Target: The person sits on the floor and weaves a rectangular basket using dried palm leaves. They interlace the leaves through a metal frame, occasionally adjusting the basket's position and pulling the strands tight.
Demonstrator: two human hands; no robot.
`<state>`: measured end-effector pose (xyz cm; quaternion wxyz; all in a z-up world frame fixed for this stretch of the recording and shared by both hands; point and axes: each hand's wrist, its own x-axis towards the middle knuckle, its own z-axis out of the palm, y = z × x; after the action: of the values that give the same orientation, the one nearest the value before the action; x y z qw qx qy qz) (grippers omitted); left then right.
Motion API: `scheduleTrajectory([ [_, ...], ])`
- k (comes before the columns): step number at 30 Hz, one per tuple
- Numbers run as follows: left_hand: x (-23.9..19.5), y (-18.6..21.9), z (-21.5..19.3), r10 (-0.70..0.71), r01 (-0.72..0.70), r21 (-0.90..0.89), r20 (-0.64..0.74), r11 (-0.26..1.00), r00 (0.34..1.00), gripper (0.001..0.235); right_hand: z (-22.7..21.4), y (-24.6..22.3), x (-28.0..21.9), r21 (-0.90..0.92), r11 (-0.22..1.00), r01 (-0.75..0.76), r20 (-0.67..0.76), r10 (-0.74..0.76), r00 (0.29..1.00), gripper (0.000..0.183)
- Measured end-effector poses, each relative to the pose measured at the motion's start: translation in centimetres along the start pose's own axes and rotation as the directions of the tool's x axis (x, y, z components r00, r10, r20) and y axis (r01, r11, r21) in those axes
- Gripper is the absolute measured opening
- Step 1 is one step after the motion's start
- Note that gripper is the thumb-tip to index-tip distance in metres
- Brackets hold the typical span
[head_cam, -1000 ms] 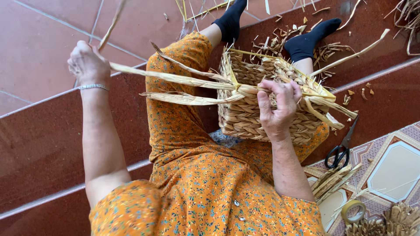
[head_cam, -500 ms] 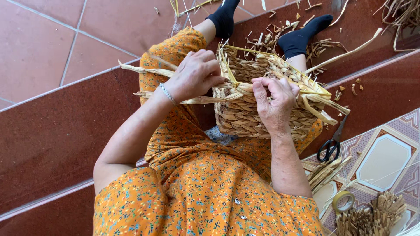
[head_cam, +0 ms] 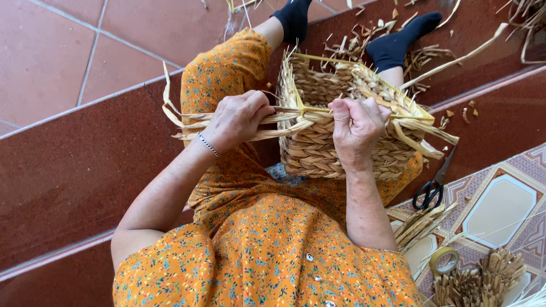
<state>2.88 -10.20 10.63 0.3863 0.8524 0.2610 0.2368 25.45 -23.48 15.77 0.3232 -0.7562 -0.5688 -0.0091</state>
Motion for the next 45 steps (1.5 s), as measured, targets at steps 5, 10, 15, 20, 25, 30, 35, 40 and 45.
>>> scheduleTrajectory([
  [5,1.6,1.0,-1.1,-0.066,0.066,-0.037,0.020,0.997,0.998,0.015,-1.3,-0.1,0.9,0.015,0.999,-0.046,0.112,0.044,0.993,0.031],
  [10,1.4,1.0,-2.7,0.033,-0.024,-0.136,0.066,0.990,0.997,0.028,-2.6,-0.7,0.9,0.020,0.998,0.053,0.210,-0.056,0.976,0.039],
  [15,2.4,-0.8,-2.1,-0.063,0.067,-0.023,0.141,0.998,0.988,0.024,-2.1,-1.1,0.7,-0.037,0.998,0.047,0.204,-0.038,0.978,0.040],
  [20,2.3,-1.4,-2.1,-0.149,0.174,-0.113,0.201,0.978,0.968,0.020,-1.5,-1.1,0.2,-0.043,0.999,0.000,0.185,0.008,0.983,0.034],
  [25,0.6,0.0,-3.5,0.116,-0.118,-0.058,-0.035,0.991,0.993,0.018,-2.6,-0.2,1.1,0.027,1.000,-0.001,0.301,-0.008,0.954,0.024],
  [30,-0.7,1.9,-4.6,0.099,-0.095,0.084,-0.048,0.992,0.994,0.012,-4.3,0.9,1.9,0.047,0.996,-0.075,0.554,0.037,0.831,0.021],
  [35,0.1,4.0,-4.4,0.230,-0.200,0.179,-0.164,0.963,0.959,0.035,-4.3,0.7,4.0,-0.002,1.000,0.017,0.614,-0.012,0.789,0.013],
  [40,-0.5,6.8,-1.9,0.257,-0.232,0.229,-0.086,0.945,0.963,0.036,-3.9,-0.7,4.2,0.220,0.927,-0.302,0.656,0.088,0.749,0.043],
  [45,-1.2,5.2,-1.3,0.235,-0.220,0.176,-0.069,0.960,0.970,0.019,-2.4,-2.2,3.5,0.245,0.936,-0.254,0.540,0.086,0.837,0.029],
])
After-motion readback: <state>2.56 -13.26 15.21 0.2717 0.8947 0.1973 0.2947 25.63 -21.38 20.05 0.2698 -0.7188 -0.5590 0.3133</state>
